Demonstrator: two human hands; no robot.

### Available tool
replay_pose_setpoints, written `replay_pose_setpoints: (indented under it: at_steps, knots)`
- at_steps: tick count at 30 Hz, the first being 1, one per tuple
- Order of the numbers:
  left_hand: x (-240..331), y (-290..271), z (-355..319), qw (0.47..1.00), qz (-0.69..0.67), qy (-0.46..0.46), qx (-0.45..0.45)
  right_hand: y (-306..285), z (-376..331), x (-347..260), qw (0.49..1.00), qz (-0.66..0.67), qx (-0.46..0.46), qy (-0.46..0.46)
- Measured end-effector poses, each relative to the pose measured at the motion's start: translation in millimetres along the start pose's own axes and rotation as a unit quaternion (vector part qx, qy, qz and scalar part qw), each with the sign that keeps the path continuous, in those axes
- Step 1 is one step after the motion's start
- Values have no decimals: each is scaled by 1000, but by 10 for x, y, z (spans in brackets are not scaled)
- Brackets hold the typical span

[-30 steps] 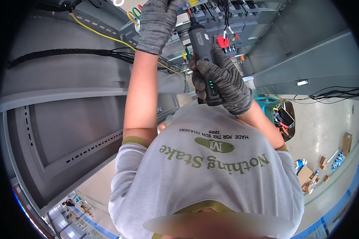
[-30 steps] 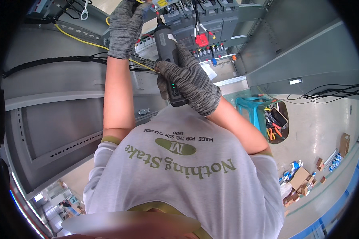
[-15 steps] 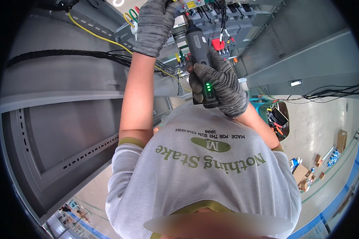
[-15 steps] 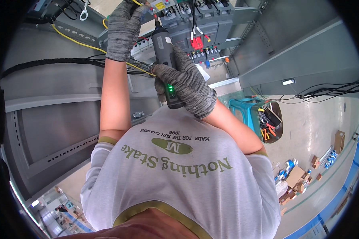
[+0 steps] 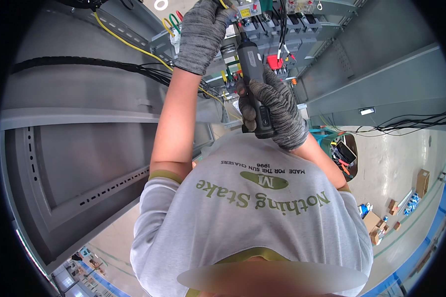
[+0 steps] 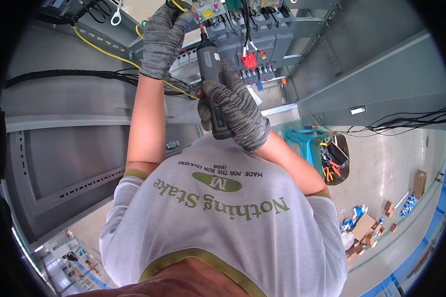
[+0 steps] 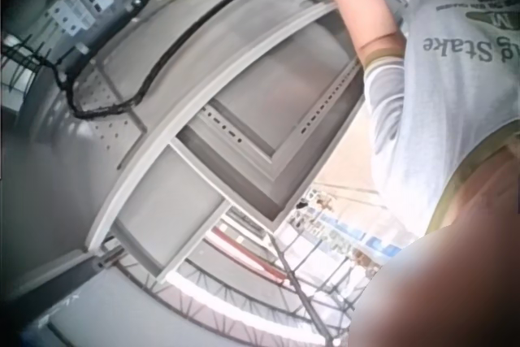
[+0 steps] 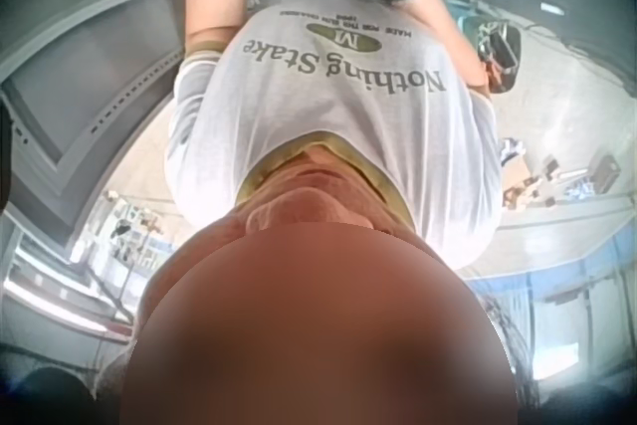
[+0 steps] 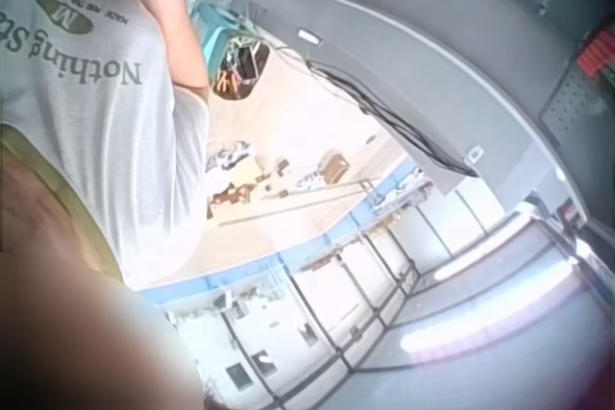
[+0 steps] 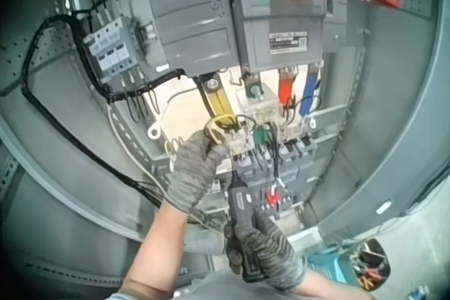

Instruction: The person uses a cordless drill to fasten components inside an open electrical cabinet. They repeatedly position wires and tighten screws on various terminals and modules within the cabinet.

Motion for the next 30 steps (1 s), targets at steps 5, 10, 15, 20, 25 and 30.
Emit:
replay_pose_setpoints:
  at_steps: [5,10,15,20,25,30]
  knots:
    - [-9,10,-4,1000,-7,-27,-10,-19,13,1,1000,-12,-1,5]
    - [-187,44,-5,999,45,14,-11,-31,15,-14,999,-30,14,5]
    - [-176,55,11,999,25,-17,-20,-56,49,13,1000,-27,11,-5]
    - [-161,66,-8,1000,24,15,4,-59,51,18,999,-31,13,8]
    - [-160,70,-23,1000,-6,-13,-4,-45,21,-53,998,-54,13,37]
    - [-216,100,-18,1000,4,-6,7,-39,29,-58,998,-43,21,38]
Point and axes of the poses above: each hand's wrist, its own z-axis towards the middle knuckle, its own y-axis out of the palm, x = y × z, the point moved 3 cm from there along z, towards the middle knuckle, and after that the axes turned 5 degrees about x, right-handed, at the moved point
